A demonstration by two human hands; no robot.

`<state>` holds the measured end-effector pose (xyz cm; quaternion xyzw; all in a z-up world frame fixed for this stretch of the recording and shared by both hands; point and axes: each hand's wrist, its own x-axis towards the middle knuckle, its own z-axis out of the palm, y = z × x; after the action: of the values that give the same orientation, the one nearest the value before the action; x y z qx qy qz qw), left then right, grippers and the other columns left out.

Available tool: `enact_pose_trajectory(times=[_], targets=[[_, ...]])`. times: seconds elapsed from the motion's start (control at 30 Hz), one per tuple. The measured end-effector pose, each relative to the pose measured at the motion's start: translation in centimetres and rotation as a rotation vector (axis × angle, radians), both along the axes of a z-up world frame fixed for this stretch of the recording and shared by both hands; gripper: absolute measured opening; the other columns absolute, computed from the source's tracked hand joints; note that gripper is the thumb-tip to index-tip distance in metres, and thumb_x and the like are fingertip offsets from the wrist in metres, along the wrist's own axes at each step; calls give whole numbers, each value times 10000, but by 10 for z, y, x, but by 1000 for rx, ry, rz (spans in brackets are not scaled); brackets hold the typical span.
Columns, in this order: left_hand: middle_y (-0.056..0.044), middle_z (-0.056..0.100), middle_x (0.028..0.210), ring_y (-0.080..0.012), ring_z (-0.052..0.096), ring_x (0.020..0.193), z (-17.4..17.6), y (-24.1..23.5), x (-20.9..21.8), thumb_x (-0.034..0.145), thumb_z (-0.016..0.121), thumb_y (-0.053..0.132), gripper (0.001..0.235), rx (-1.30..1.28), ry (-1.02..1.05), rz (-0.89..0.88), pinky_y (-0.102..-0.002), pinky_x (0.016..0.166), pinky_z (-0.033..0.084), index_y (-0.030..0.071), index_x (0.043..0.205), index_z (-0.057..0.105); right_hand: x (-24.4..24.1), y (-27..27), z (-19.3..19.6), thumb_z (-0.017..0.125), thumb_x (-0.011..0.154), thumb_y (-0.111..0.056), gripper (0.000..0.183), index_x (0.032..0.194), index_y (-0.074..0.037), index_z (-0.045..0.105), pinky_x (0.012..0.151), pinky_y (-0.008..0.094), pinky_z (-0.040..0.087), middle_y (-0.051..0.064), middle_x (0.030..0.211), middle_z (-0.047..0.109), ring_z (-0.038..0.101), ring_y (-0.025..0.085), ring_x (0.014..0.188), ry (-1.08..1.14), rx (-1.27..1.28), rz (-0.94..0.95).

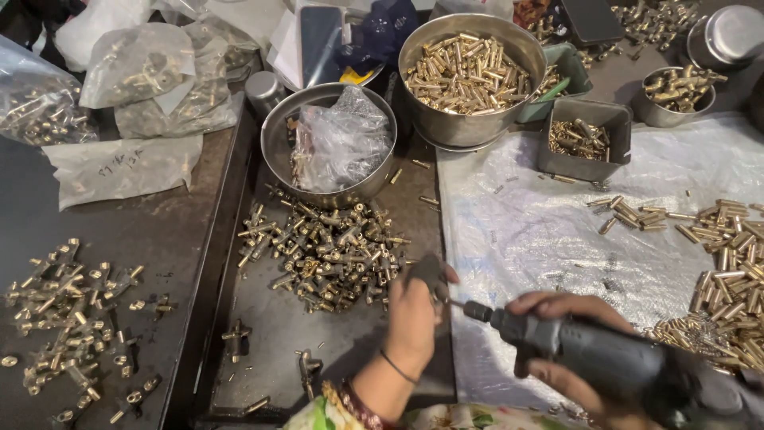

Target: Polishing small brass T-junction pipe fittings using a handheld rotary power tool at a workbench.

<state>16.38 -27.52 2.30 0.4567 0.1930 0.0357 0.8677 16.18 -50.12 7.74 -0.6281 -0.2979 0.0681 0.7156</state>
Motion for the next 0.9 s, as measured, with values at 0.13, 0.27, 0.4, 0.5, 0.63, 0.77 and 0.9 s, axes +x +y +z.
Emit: enact_pose_trajectory(times=[0.13, 0.27, 0.4, 0.5, 0.63, 0.77, 0.9], targets=[[44, 493, 653, -46, 380, 485, -7, 23, 11, 964, 486, 138, 257, 58, -143, -52, -221, 438, 269, 14, 941, 711, 39, 4, -3, 822, 754, 97, 530, 1219, -45, 611, 788, 463, 641, 212, 1320, 684, 705, 307, 1062, 194, -39, 70], [-23, 629, 887, -95, 571, 798, 64, 15, -3, 906, 786, 217, 483, 521, -479, -422, -237, 698, 472, 80, 1354, 668, 63, 10, -30, 862, 690, -12, 510, 1149, -91, 654, 737, 467, 651, 133, 1203, 737, 738, 241, 973, 223, -327, 69], [-61, 691, 1386, -165, 661, 1284, 78, 12, -4, 818, 849, 244, 741, 672, -568, -659, -328, 1136, 502, 128, 1497, 574, 77, 6, -61, 913, 663, -226, 587, 1214, -162, 720, 840, 359, 612, 41, 1060, 766, 752, 147, 941, 9, -906, 167], [-76, 680, 1451, -168, 648, 1332, 73, 23, -1, 826, 855, 218, 744, 554, -590, -771, -344, 1189, 488, 123, 1514, 590, 77, 16, -43, 903, 576, -242, 563, 1110, -149, 753, 812, 330, 635, 47, 960, 781, 779, 156, 868, 136, -897, 178], [-82, 724, 1357, -165, 679, 1253, 60, 21, -3, 791, 875, 245, 708, 533, -555, -713, -343, 1134, 521, 109, 1439, 626, 77, 29, -26, 880, 559, -195, 605, 1141, -138, 724, 810, 332, 617, 53, 966, 826, 765, 175, 867, 89, -689, 283], [-70, 778, 1205, -156, 730, 1134, 73, 8, -10, 758, 888, 329, 670, 724, -442, -563, -321, 1029, 563, 124, 1356, 664, 79, 25, -48, 886, 586, -248, 519, 1078, -166, 741, 805, 331, 611, 16, 926, 801, 748, 143, 853, 106, -1049, 252], [-79, 774, 1093, -145, 739, 1027, 101, -2, -26, 736, 868, 404, 684, 898, -271, -479, -303, 914, 580, 162, 1336, 645, 83, 5, -111, 854, 662, -234, 363, 987, -97, 767, 829, 389, 608, 78, 961, 788, 740, 210, 892, 102, -853, 175]])
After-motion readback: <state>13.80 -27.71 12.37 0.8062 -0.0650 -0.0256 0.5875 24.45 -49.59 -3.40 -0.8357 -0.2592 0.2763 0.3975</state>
